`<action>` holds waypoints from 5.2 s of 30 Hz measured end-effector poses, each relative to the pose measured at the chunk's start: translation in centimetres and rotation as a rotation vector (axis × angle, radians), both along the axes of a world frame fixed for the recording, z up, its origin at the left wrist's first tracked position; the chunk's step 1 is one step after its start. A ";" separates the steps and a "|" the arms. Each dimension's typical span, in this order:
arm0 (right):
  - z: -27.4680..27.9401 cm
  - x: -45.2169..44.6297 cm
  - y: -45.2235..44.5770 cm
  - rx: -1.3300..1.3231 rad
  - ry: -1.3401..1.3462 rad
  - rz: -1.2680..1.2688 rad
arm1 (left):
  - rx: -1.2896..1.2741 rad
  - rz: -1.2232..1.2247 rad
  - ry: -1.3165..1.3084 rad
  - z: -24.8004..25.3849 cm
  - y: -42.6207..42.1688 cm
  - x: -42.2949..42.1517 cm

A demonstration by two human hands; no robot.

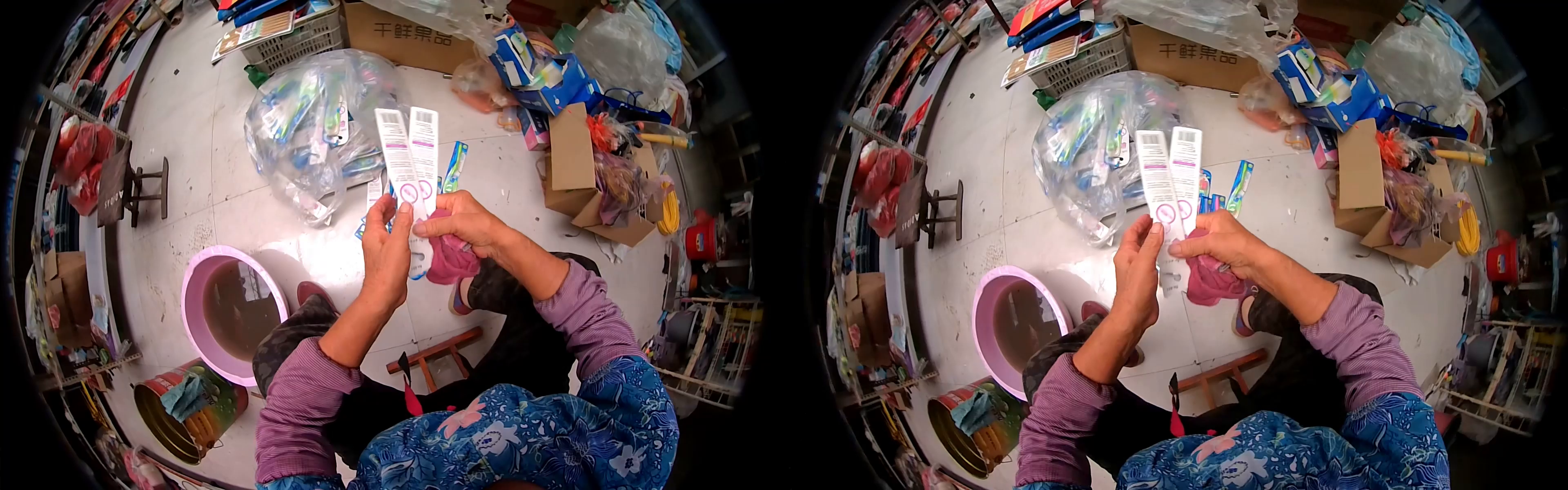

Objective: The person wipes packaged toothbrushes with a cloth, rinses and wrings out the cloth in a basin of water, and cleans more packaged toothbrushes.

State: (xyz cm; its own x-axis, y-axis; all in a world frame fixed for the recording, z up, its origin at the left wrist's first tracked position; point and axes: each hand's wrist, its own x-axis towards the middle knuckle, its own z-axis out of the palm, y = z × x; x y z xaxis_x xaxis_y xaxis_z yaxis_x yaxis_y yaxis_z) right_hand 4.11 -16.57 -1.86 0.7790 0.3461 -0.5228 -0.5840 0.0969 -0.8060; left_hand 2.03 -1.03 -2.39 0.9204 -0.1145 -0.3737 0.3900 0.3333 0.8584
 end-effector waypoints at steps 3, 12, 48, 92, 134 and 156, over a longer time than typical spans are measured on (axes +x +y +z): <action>-2.8 0.8 0.0 -0.122 0.014 -0.110 | 0.130 0.102 -0.019 0.4 0.0 0.1; -14.3 3.8 1.4 -0.973 -0.078 0.383 | 0.176 -0.013 -0.198 1.1 0.0 -0.8; -19.9 15.8 9.0 -0.528 0.024 0.086 | 0.059 -0.095 -0.009 2.1 2.4 2.5; -20.7 25.4 9.9 -1.104 -0.374 0.194 | 0.005 -0.043 0.094 3.1 2.9 3.4; -21.3 12.7 10.1 -0.485 -0.138 -0.365 | 0.006 -0.138 0.082 3.1 3.3 2.3; -26.4 24.8 18.6 -0.190 0.142 -0.516 | -0.059 -0.054 0.126 5.8 6.9 2.7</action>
State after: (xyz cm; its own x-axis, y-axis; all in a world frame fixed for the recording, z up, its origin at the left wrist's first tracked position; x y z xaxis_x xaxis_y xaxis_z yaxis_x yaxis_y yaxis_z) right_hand 28.94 1.99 -28.26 0.7394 -0.1716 -0.6510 -0.6036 0.2594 -0.7539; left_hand 4.77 5.85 3.45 0.8584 -0.1877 -0.4775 0.5125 0.3568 0.7810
